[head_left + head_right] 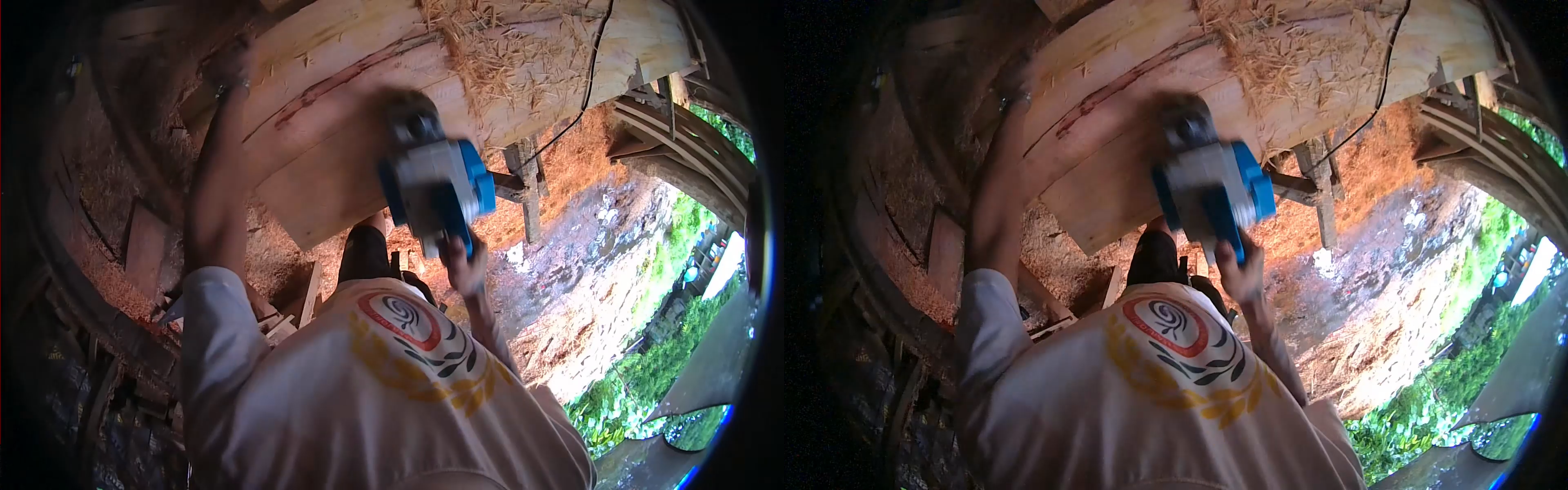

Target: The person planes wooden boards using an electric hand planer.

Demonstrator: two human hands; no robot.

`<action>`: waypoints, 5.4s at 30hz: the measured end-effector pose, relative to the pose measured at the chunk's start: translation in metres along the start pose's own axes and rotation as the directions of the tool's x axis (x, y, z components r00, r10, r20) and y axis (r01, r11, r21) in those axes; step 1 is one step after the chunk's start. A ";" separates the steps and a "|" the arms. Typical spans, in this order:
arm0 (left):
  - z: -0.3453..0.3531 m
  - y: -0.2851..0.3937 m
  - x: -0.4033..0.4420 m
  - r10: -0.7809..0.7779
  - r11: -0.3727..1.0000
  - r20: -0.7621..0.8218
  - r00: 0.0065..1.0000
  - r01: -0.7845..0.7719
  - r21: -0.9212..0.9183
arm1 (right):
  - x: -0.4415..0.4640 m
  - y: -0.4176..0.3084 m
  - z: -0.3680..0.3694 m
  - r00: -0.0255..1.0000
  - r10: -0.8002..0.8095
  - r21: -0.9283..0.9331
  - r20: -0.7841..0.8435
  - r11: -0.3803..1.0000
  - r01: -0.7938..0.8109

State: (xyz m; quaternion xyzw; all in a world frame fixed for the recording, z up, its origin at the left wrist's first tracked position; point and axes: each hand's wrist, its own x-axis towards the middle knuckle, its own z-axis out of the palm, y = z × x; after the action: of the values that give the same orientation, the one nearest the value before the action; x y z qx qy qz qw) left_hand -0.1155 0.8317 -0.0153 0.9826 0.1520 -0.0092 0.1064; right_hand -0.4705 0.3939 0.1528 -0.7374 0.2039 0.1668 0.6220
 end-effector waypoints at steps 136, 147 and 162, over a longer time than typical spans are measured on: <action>-0.022 0.094 -0.003 -0.140 0.989 0.092 0.986 0.134 0.069 | 0.376 -0.187 -0.005 0.907 -0.399 -0.003 -0.133 0.916 0.402; 0.003 0.084 0.010 -0.128 0.992 -0.002 0.992 0.128 0.013 | 0.013 0.024 -0.084 0.903 -0.141 -0.220 -0.405 0.974 0.053; -0.010 0.091 0.003 -0.182 0.979 0.054 0.982 0.176 0.100 | 0.301 -0.136 -0.064 0.915 -0.153 0.014 -0.374 0.985 0.170</action>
State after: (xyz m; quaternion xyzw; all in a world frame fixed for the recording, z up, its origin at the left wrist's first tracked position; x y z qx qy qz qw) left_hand -0.0856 0.7504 0.0135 0.9681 0.2358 -0.0568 0.0632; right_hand -0.1428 0.3221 0.1292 -0.7555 0.2601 -0.0325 0.6005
